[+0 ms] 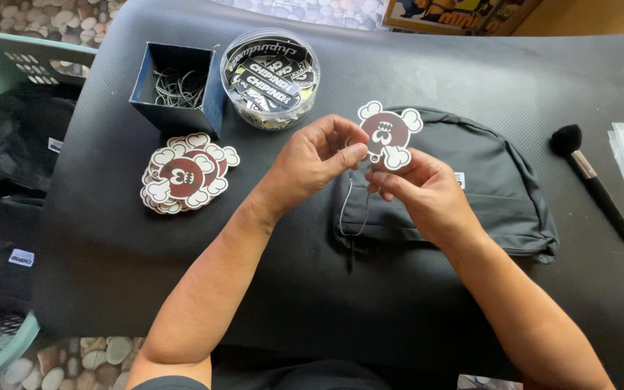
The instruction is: The person attaches a metal chain to a grey pouch, then connects a bear-shaped keychain to the chain. They use a brush to dust the pouch and flip it over to clean the other side.
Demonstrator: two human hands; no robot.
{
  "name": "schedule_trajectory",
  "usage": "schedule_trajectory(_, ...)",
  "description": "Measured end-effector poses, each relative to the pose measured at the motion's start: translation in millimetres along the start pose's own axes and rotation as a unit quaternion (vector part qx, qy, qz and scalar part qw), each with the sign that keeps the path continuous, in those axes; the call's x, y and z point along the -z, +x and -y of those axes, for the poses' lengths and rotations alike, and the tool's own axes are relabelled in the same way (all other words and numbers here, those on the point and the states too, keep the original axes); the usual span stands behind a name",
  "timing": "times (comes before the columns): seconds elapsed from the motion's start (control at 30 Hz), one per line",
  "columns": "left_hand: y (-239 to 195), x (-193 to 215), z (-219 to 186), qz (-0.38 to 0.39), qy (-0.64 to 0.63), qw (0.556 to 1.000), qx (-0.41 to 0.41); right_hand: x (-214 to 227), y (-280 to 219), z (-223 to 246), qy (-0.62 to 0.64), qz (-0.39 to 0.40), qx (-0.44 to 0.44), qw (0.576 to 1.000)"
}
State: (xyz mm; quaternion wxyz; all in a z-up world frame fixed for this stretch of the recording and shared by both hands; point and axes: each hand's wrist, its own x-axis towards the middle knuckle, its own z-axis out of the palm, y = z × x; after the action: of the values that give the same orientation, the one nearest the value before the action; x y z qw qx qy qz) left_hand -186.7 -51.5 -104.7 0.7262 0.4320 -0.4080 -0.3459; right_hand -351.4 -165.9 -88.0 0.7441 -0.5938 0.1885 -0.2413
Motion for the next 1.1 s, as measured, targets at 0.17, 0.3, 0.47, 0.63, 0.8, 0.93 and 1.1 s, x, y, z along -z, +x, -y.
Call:
schedule_trajectory(0.17,-0.6,-0.1,-5.1,0.008,-0.003,1.0,0.011,0.3,0.1,-5.1,0.043,-0.008,-0.021,0.999)
schedule_trajectory(0.3,-2.7,-1.2,-14.4,0.017,-0.002,1.0,0.026,-8.4,-1.2,4.0,0.085,-0.011,-0.017,0.996)
schedule_trajectory(0.47,-2.6,1.3,-8.1,0.021,-0.002,0.999,0.032,-8.6,0.2,2.1,0.085,-0.005,0.007,0.996)
schedule_trajectory(0.63,-1.7,4.1,-4.5,0.025,0.005,0.999,0.039,-6.8,1.0,-1.2,0.101,0.0,0.022,0.995)
schedule_trajectory(0.8,-1.7,2.8,-7.3,0.027,0.007,0.999,0.043,-8.9,0.4,-0.3,0.077,0.001,0.024,0.997)
schedule_trajectory(0.93,-1.7,3.2,-4.3,0.026,0.007,0.999,0.045,-7.4,0.7,0.0,0.068,0.003,0.023,0.997)
schedule_trajectory(1.1,-1.8,4.2,-1.2,0.036,0.007,0.998,0.059,-10.6,-1.0,4.5,0.072,-0.001,0.027,0.997)
